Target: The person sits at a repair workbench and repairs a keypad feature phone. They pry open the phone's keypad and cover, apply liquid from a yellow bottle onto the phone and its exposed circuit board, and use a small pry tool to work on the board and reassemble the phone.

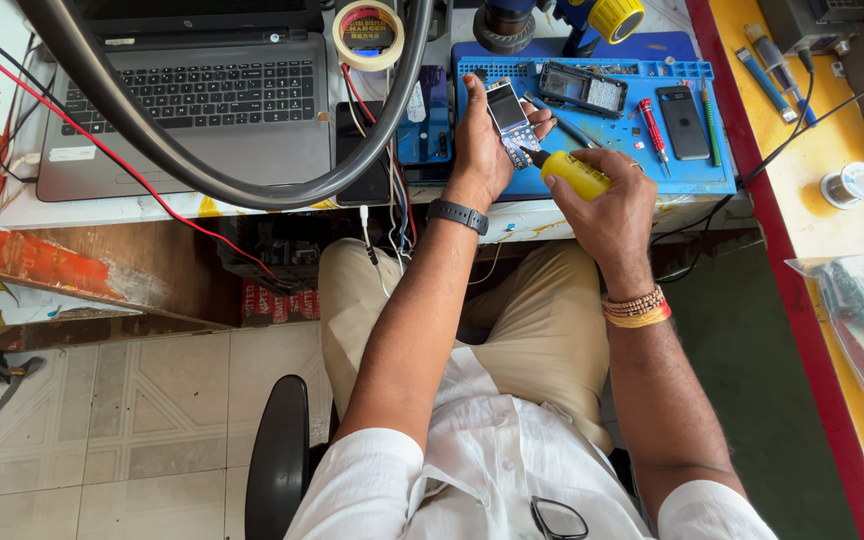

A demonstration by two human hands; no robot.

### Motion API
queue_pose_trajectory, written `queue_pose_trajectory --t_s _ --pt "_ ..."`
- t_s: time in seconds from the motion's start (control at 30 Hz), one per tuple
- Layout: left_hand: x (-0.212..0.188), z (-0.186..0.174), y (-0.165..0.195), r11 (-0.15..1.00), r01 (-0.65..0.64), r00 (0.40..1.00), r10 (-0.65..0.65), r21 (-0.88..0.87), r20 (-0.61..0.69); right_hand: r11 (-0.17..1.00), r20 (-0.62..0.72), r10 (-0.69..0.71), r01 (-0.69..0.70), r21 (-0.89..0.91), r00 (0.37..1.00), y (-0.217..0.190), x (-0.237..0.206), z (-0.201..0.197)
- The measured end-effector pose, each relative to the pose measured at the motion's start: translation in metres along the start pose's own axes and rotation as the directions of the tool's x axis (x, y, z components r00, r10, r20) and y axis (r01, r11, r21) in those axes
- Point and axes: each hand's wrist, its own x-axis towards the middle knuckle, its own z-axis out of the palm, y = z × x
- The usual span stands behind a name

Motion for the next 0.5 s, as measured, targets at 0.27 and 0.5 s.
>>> queue_pose_trajectory --t_s 0.27,0.5 --pt "-0.0011 -0.0004 0.0006 1.0 0.001 1.0 -0.001 -0.006 0.001 1.0 -0.006 -0.011 0.011 -0.003 1.0 -0.0026 0.001 0.0001" --pt "-0.0043 0.0025 0.0022 0.999 -0.005 1.0 0.006 0.041 -0.017 1.0 -0.012 -0.022 0.021 -0.012 1.0 -0.0047 0.0009 -0.0002"
